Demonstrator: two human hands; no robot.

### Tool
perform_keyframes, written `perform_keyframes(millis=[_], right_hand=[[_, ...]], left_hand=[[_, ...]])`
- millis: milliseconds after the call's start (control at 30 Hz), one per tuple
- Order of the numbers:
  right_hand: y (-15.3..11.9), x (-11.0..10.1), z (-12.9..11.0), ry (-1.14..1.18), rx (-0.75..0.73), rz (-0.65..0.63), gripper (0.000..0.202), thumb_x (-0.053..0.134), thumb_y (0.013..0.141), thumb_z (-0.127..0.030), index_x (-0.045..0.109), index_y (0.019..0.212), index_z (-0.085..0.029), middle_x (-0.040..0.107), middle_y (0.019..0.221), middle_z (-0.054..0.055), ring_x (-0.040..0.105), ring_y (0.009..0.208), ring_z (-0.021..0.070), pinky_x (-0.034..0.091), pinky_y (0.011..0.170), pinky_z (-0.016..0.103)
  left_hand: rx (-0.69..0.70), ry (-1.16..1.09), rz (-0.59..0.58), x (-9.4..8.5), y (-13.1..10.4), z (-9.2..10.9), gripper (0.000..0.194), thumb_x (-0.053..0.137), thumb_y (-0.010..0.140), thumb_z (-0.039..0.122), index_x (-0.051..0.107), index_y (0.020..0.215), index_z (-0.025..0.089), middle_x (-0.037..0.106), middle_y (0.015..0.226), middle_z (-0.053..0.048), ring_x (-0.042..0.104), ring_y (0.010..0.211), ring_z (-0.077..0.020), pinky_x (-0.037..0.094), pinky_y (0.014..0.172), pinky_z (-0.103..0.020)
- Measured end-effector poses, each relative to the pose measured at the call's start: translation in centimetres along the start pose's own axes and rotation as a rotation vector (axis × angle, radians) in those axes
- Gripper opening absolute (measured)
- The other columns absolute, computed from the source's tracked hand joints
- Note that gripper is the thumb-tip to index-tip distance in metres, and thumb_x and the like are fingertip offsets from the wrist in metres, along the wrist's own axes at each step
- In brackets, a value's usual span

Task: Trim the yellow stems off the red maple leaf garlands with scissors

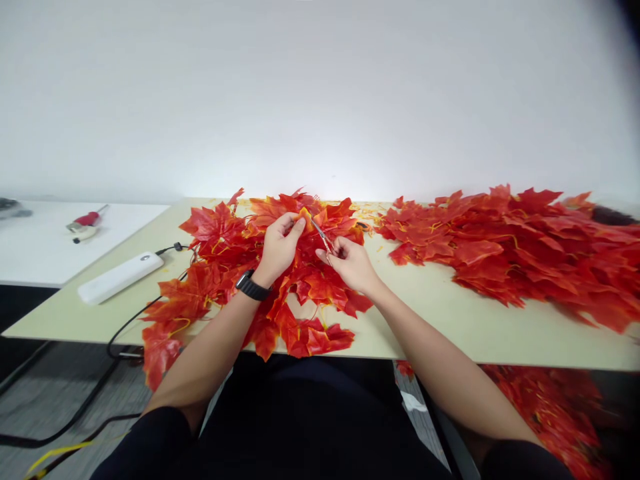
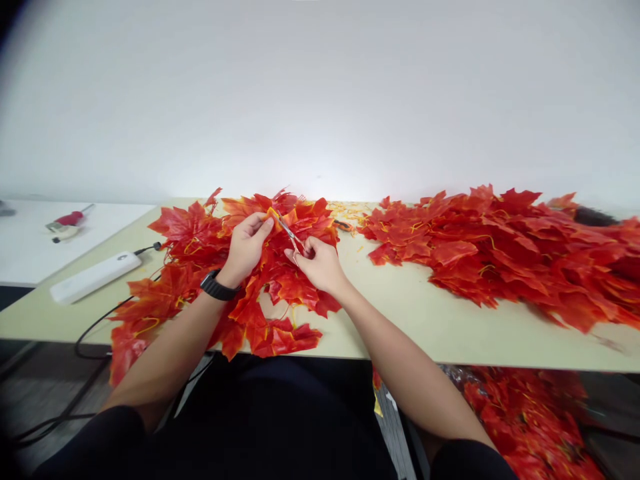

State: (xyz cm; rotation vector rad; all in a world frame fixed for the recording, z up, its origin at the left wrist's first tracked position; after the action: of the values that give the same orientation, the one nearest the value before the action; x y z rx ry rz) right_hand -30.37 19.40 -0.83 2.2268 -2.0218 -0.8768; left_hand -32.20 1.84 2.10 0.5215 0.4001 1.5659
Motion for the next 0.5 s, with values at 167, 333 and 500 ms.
perform_keyframes(millis=[167, 333, 500], right_hand=[[0.04, 0.38, 0.37, 0.034, 0.010, -0.020, 0.055, 0.075, 0.081, -0.061, 0.038, 0.071, -0.021, 0.046, 0.066, -0.003, 0.037, 0.063, 0.0120, 0.033, 0.059, 0.027], [0.06, 0.57, 0.63, 0.050, 0.012, -0.024, 0.056, 0.075, 0.081, -0.063, 0.039, 0.071, -0.021, 0.046, 0.066, -0.003, 0.036, 0.063, 0.0119, 0.033, 0.058, 0.027], [0.09, 0.65, 0.74, 0.081, 0.005, -0.020, 0.057, 0.073, 0.082, -0.065, 0.038, 0.071, -0.022, 0.044, 0.065, -0.003, 0.035, 0.062, 0.0118, 0.033, 0.058, 0.027]], left_hand=[[0.021, 0.041, -0.028, 0.41, -0.13, 0.37, 0.028, 0.070, 0.093, 0.046, 0.069, 0.091, 0.018, 0.072, 0.091, -0.004, 0.063, 0.087, -0.0160, 0.049, 0.086, -0.028], [0.034, 0.086, -0.047, 0.67, -0.36, 0.44, 0.026, 0.068, 0.094, 0.043, 0.070, 0.089, 0.018, 0.071, 0.089, -0.004, 0.062, 0.084, -0.0154, 0.048, 0.086, -0.028], [0.045, 0.119, -0.068, 1.00, -0.62, 0.76, 0.025, 0.068, 0.095, 0.042, 0.071, 0.090, 0.018, 0.071, 0.090, -0.004, 0.062, 0.084, -0.0154, 0.048, 0.085, -0.028]])
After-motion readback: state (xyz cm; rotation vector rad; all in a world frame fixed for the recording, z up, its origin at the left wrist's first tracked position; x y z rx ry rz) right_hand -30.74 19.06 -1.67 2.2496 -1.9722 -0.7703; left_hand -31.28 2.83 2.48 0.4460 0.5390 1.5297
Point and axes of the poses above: each hand's wrist, its own y-axis towards the middle knuckle, its own x-axis out of the palm, z = x × y, the point moved 10 cm from there along y, towards the middle knuckle
